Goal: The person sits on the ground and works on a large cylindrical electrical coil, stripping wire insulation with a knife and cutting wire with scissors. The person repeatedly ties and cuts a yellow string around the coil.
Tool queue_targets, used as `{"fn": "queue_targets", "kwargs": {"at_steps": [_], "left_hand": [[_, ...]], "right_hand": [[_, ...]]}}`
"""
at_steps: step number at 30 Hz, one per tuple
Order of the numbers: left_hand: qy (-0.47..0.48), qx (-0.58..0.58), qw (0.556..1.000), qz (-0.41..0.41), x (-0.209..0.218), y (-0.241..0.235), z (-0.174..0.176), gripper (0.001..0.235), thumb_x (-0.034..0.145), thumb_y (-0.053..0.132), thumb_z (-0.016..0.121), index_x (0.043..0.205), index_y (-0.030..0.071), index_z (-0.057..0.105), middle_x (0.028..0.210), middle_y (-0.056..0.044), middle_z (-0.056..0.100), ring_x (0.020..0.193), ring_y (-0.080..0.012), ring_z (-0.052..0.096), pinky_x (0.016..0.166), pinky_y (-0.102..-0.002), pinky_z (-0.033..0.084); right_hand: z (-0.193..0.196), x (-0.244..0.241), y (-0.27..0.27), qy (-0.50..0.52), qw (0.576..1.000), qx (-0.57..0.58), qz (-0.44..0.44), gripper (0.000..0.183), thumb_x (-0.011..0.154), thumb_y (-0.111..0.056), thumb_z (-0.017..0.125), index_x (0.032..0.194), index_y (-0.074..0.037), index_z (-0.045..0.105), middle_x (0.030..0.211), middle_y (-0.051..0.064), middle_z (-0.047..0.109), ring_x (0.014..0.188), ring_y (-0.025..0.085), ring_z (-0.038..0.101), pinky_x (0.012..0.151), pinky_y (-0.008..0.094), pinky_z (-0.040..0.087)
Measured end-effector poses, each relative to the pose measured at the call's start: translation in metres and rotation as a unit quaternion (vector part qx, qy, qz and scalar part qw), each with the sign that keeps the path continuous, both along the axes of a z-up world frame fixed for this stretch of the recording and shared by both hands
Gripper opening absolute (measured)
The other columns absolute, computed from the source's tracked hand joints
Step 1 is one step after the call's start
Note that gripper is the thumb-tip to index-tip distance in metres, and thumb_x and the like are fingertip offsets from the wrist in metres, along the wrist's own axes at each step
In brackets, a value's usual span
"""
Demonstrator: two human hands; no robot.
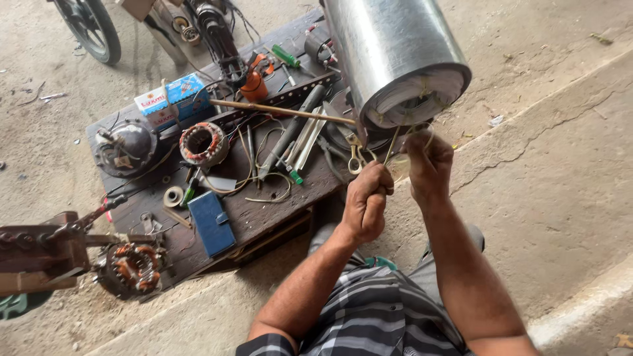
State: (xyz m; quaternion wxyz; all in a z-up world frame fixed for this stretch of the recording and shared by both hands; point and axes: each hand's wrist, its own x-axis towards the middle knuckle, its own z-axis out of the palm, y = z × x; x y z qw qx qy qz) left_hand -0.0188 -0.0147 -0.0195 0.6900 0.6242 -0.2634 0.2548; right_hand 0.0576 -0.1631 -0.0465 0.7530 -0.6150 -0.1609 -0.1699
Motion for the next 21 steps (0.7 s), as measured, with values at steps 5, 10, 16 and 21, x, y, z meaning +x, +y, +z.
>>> {"fn": "queue_targets", "kwargs": {"at_steps": [5, 10, 16, 21], "left_hand": [[0.043, -0.057, 0.996, -0.044, 0.003, -0.004, 0.0, 0.012, 0.086, 0.008, 0.037, 0.083, 0.005, 0.048, 0.079, -0.004, 0.044, 0.072, -0.0158, 0.039, 0.063, -0.033, 0.036], [0.179, -0.37, 0.895, -0.171, -0.01, -0.026, 0.008, 0.011, 0.086, 0.003, 0.036, 0.082, 0.006, 0.046, 0.075, -0.003, 0.041, 0.066, -0.0112, 0.032, 0.057, -0.027, 0.028], [0.136, -0.19, 0.971, -0.047, -0.038, -0.045, 0.032, 0.015, 0.092, 0.006, 0.035, 0.085, 0.005, 0.048, 0.077, -0.002, 0.041, 0.067, -0.0117, 0.033, 0.06, -0.03, 0.03], [0.125, -0.067, 0.99, -0.027, -0.036, -0.031, 0.024, 0.014, 0.089, 0.008, 0.037, 0.087, 0.006, 0.051, 0.076, 0.0, 0.043, 0.067, -0.0108, 0.037, 0.058, -0.029, 0.033]], "right_hand": [[-0.002, 0.008, -0.013, -0.009, 0.995, -0.067, -0.072, 0.052, 0.11, -0.04, 0.069, 0.067, -0.014, 0.054, 0.062, -0.006, 0.052, 0.052, 0.005, 0.042, 0.051, 0.027, 0.029], [0.012, 0.021, -0.008, -0.192, 0.908, -0.295, -0.228, 0.051, 0.111, -0.035, 0.065, 0.066, -0.012, 0.056, 0.053, -0.005, 0.045, 0.045, 0.008, 0.039, 0.046, 0.033, 0.026], [0.02, 0.023, -0.012, -0.163, 0.906, -0.31, -0.237, 0.055, 0.112, -0.032, 0.066, 0.066, -0.008, 0.049, 0.056, 0.003, 0.043, 0.049, 0.015, 0.042, 0.051, 0.037, 0.029], [0.018, -0.002, -0.005, -0.112, 0.943, -0.261, -0.174, 0.043, 0.113, -0.032, 0.062, 0.079, -0.007, 0.056, 0.064, 0.004, 0.051, 0.057, 0.011, 0.048, 0.054, 0.034, 0.036]]}}
